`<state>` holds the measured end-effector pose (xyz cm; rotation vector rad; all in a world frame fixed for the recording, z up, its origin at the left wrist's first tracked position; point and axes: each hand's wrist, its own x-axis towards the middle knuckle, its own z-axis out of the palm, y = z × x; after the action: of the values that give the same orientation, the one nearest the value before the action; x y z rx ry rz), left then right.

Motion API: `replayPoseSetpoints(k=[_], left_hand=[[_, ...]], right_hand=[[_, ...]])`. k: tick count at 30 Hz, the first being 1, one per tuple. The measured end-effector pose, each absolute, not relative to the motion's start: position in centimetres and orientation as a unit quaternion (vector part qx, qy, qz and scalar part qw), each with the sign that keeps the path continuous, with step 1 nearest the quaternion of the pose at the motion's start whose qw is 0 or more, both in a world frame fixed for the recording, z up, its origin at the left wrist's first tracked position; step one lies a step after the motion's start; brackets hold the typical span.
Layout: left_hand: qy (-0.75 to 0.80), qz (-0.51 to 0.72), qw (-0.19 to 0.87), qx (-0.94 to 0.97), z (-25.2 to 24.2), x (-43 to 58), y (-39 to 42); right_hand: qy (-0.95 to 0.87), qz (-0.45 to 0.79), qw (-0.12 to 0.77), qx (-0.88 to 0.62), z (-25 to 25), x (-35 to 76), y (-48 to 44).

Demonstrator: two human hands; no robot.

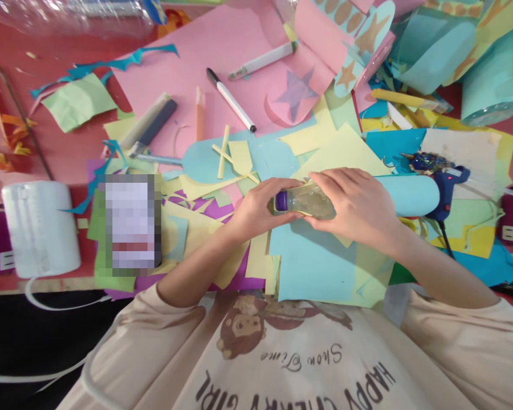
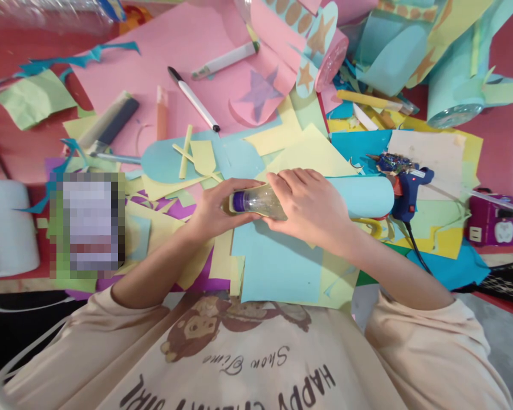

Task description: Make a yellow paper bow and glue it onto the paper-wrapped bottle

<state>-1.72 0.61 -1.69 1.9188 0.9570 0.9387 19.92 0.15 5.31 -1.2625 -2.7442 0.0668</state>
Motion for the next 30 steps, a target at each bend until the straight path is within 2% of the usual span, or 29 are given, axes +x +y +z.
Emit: replayPoseSetpoints(k=[25, 30], left_hand=[[0.363, 0.373, 0.383, 0.764, -1.22, -1.38, 0.6], [0.356, 0.39, 0.325, 0.785, -0.96, -2.24, 1.33]], right_hand=[[-0.902, 0.049, 0.058, -0.424, 5.56, 19.96, 0.41], [-0.897, 0.043, 0.071, -0.435, 6.01, 20.06, 0.56]])
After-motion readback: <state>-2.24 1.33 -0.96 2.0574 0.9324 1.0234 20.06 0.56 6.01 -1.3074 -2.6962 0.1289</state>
